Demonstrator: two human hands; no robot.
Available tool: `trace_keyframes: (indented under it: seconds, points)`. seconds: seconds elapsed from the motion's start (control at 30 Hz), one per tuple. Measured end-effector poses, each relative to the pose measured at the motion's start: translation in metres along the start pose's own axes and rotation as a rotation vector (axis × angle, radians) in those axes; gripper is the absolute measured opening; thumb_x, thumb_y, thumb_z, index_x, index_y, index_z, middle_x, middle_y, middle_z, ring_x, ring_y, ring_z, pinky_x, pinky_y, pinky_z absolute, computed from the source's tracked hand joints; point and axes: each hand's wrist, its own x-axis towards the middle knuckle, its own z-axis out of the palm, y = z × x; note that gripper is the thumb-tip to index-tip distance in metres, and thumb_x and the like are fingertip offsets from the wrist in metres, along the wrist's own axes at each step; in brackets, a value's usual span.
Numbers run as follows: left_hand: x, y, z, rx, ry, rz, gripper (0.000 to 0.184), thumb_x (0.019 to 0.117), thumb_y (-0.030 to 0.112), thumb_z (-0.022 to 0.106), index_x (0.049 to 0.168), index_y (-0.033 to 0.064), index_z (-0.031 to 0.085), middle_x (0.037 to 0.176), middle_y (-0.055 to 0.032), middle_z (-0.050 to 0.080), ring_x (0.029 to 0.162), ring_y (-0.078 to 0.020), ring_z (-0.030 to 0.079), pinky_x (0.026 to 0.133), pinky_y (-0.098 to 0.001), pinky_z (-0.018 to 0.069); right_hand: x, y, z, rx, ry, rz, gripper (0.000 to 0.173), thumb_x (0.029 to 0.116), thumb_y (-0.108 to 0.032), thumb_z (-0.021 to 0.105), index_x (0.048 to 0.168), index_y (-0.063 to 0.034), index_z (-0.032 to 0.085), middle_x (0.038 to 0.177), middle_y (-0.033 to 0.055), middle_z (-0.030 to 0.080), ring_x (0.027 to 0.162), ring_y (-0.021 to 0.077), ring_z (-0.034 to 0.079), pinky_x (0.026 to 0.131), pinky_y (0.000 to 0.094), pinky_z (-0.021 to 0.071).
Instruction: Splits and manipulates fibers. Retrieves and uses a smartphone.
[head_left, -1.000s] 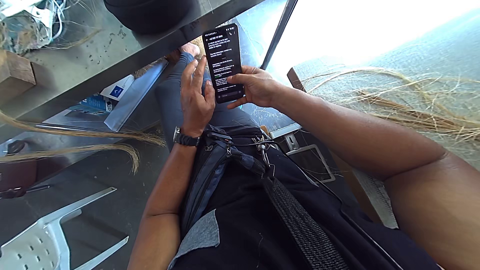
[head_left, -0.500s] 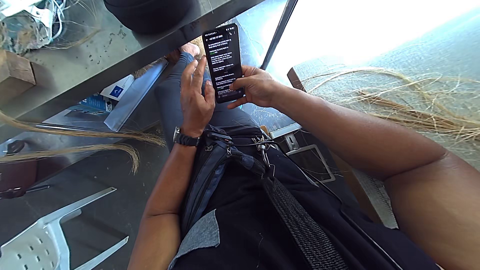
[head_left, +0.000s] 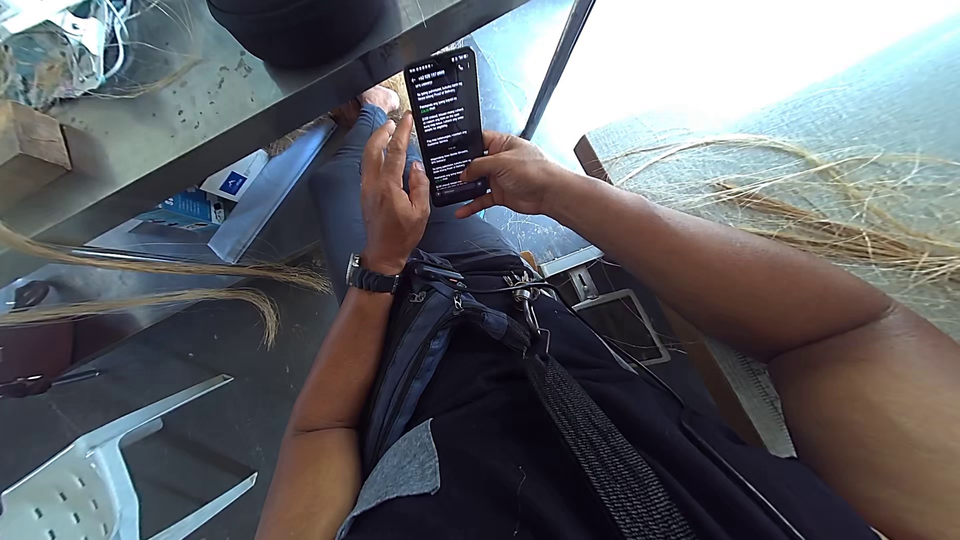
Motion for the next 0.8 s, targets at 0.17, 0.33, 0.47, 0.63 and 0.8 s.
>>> trace_keyframes:
  seconds: [0.17, 0.33, 0.47, 0.63, 0.8]
  points:
    - [0.0002, 0.0005, -0.0009, 0.008, -0.007, -0.013, 0.049, 0.1009, 0.012, 0.053, 0.15, 0.0069, 0.053, 0.15, -0.0176, 0.051, 0.143, -0.0245, 0.046, 0.118, -0.0371, 0.0398, 0.0004, -0.0002, -0.0004, 0.031, -0.019, -0.004, 0.027, 0.1039, -0.004, 0.052, 0.131, -0.0062, 0.055, 0.118, 0.0185, 0.069, 0.098, 0.0353, 0.073, 0.072, 0.0558, 0.0638]
    - [0.0009, 0.0013, -0.0016, 0.0, -0.013, -0.011, 0.049, 0.1009, 0.011, 0.052, 0.15, 0.0072, 0.053, 0.15, -0.0178, 0.051, 0.142, -0.0245, 0.046, 0.117, -0.0373, 0.0407, 0.0012, -0.0006, 0.0001, 0.034, -0.005, 0.007, 0.032, 0.11, -0.028, 0.05, 0.135, -0.0094, 0.055, 0.12, 0.0177, 0.07, 0.101, 0.0362, 0.073, 0.074, 0.0572, 0.0638]
    - [0.001, 0.0014, -0.0021, 0.001, -0.02, -0.018, 0.049, 0.1011, 0.011, 0.052, 0.15, 0.0077, 0.052, 0.15, -0.0176, 0.05, 0.142, -0.0244, 0.046, 0.117, -0.0372, 0.0406, 0.001, 0.0002, -0.0002, 0.031, -0.004, -0.001, 0.029, 0.1036, -0.002, 0.051, 0.132, -0.0065, 0.055, 0.118, 0.0182, 0.069, 0.098, 0.0357, 0.073, 0.072, 0.0569, 0.0636]
    - [0.0013, 0.001, -0.002, 0.007, -0.017, -0.016, 0.048, 0.1011, 0.011, 0.052, 0.149, 0.0076, 0.053, 0.15, -0.0175, 0.051, 0.142, -0.0241, 0.047, 0.117, -0.0374, 0.0408, 0.0006, 0.0, -0.0001, 0.025, -0.015, -0.001, 0.03, 0.1025, -0.002, 0.053, 0.132, -0.0062, 0.054, 0.118, 0.018, 0.068, 0.099, 0.0353, 0.073, 0.073, 0.0566, 0.0636]
    - [0.0018, 0.0006, -0.0017, 0.005, -0.015, -0.013, 0.048, 0.101, 0.012, 0.053, 0.149, 0.0077, 0.053, 0.15, -0.0175, 0.051, 0.142, -0.0241, 0.047, 0.117, -0.0366, 0.0414, 0.0013, 0.0008, 0.0001, 0.028, -0.001, -0.001, 0.026, 0.1063, -0.007, 0.05, 0.132, -0.0064, 0.054, 0.117, 0.0177, 0.069, 0.098, 0.0353, 0.073, 0.072, 0.056, 0.064]
